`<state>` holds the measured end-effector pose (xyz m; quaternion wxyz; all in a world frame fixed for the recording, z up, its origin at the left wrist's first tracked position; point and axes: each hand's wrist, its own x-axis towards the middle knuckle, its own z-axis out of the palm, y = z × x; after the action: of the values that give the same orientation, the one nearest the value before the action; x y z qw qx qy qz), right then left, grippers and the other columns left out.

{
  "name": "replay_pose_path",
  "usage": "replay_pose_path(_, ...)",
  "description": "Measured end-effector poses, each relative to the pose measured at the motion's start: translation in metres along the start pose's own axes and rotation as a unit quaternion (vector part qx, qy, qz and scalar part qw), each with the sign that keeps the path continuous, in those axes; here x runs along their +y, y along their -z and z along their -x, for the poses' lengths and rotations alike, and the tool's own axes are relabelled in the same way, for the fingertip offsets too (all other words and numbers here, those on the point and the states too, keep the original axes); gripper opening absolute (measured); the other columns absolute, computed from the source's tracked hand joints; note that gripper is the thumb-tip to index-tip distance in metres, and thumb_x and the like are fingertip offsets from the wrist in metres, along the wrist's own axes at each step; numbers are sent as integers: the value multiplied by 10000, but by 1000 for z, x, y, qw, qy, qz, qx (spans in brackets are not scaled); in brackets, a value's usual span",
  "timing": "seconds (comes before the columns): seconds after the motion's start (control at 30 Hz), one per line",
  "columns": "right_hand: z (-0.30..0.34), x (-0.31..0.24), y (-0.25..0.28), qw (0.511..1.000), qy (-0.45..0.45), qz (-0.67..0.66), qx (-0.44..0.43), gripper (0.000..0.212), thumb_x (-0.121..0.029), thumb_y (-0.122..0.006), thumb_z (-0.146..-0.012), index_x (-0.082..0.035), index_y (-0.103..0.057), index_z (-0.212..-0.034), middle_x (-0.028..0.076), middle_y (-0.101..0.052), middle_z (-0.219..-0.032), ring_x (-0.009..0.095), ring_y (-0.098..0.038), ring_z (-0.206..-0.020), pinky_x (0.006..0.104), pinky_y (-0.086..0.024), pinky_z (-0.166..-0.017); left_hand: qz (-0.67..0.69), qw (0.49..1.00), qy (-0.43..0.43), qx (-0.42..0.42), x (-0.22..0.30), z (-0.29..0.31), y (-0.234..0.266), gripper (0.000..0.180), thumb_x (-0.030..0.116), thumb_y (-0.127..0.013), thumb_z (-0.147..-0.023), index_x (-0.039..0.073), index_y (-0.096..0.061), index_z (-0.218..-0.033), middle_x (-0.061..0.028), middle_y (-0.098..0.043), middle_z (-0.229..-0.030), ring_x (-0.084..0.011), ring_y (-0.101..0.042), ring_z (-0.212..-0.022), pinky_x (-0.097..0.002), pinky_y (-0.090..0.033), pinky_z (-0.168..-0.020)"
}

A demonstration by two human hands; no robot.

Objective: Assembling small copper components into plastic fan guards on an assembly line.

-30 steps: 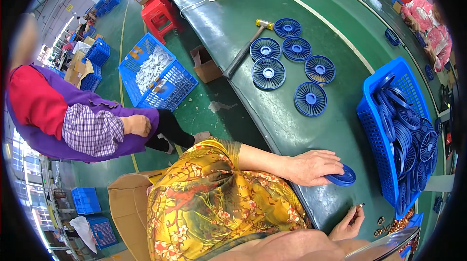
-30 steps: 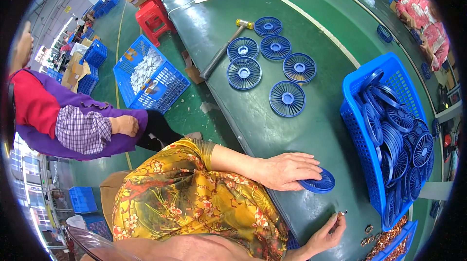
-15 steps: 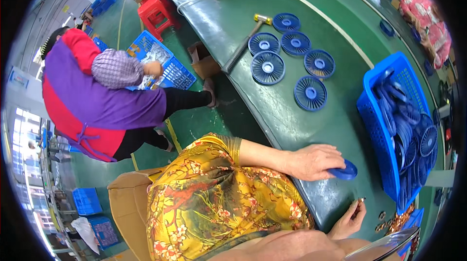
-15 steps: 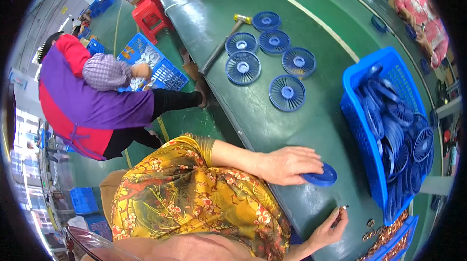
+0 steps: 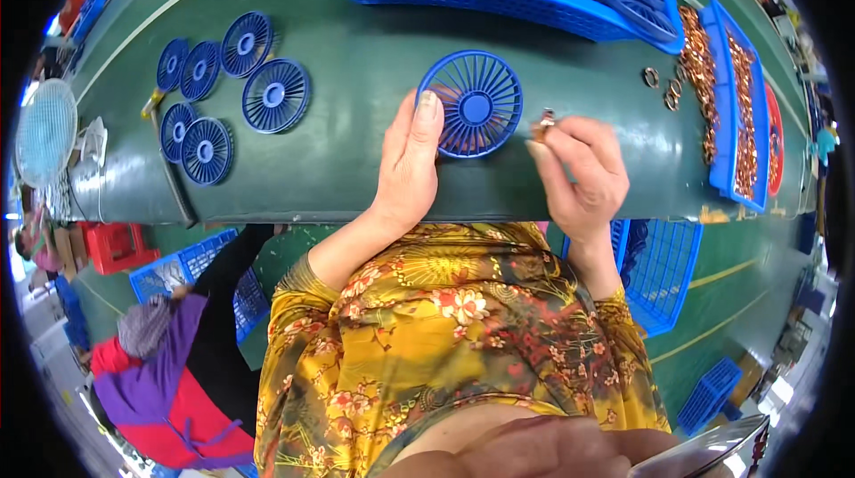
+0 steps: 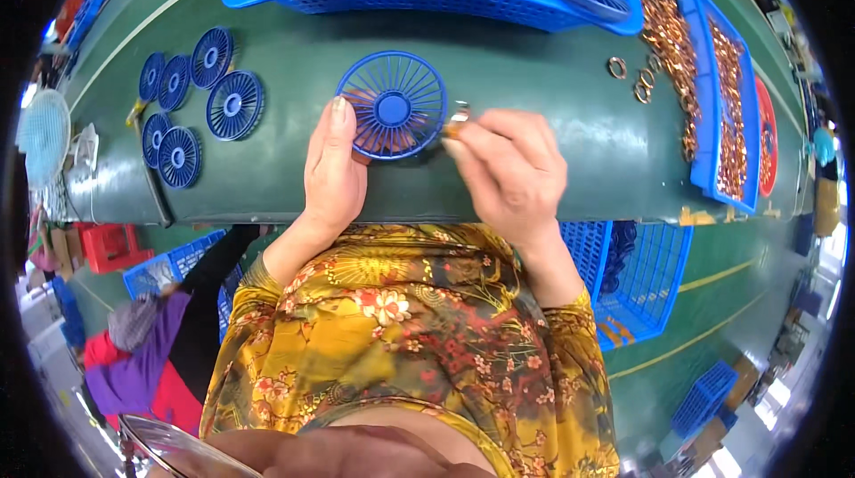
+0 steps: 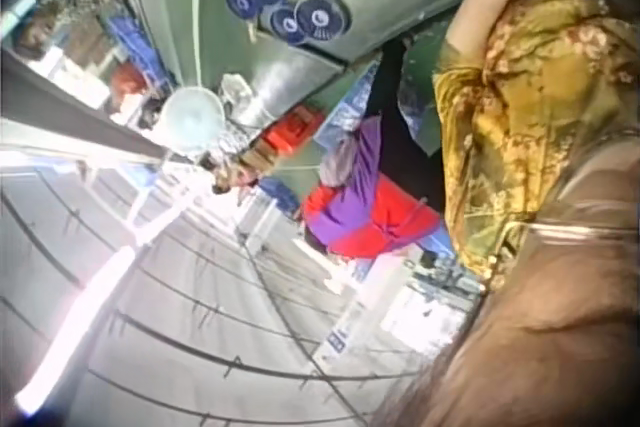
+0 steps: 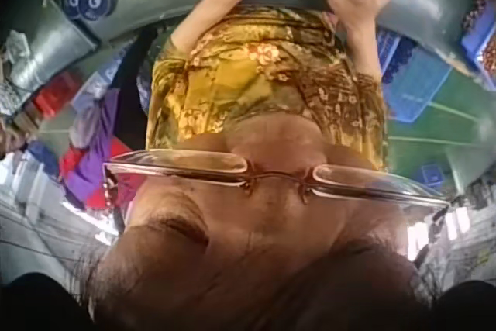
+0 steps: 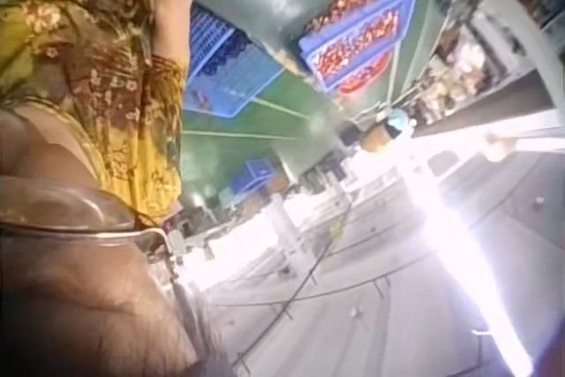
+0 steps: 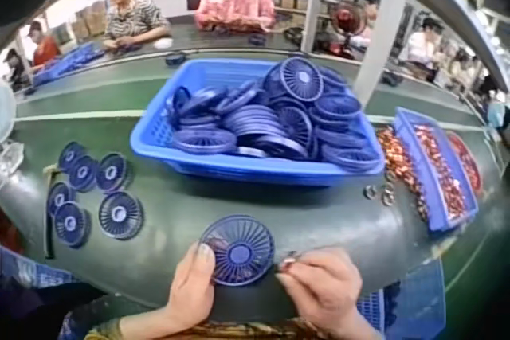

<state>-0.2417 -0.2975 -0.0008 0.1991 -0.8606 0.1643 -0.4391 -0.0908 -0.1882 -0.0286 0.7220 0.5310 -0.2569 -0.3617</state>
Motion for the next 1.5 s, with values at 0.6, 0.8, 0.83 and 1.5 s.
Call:
replay_pose_path(0.6,-11,-24,-18,997,4,12,-70,145,-58,-734,-731,-62,-608,-802,56,-617,-766,251,-583,-660,351,-471,-576,-176,980,-87,-19,14,20,-15,399,318,-440,-1009,9,-440,-1260,-116,-623,-1018,-174,-593,-915,-311,-472,-829)
replay_pose_path(0.8,-8,-29,-21,999,-29,12,-42,119,-65,-714,-763,-59,-611,-821,60,-608,-745,261,-576,-649,357,-463,-578,-136,987,-82,-9,6,16,-9,412,320,-435,-1011,3,-423,-1274,-118,-603,-1065,-172,-564,-974,-311,-449,-877)
replay_pose_path(0.83,-9,-30,-19,999,-41,13,-26,111,-71,-710,-771,-59,-612,-822,60,-608,-747,262,-575,-649,354,-461,-576,-118,991,-59,-11,6,15,-7,412,319,-435,-1011,5,-420,-1278,-115,-597,-1077,-172,-555,-990,-313,-441,-890)
replay_pose_path(1.5,-11,-15,8,986,50,-64,-148,241,-258,-746,-768,-175,-733,-994,1,-688,-1119,285,-502,-1261,494,-247,-1093,75,969,101,-213,30,26,1,516,267,-540,-960,3,-349,-1360,-117,-527,-1227,-160,-539,-1107,-324,-439,-951)
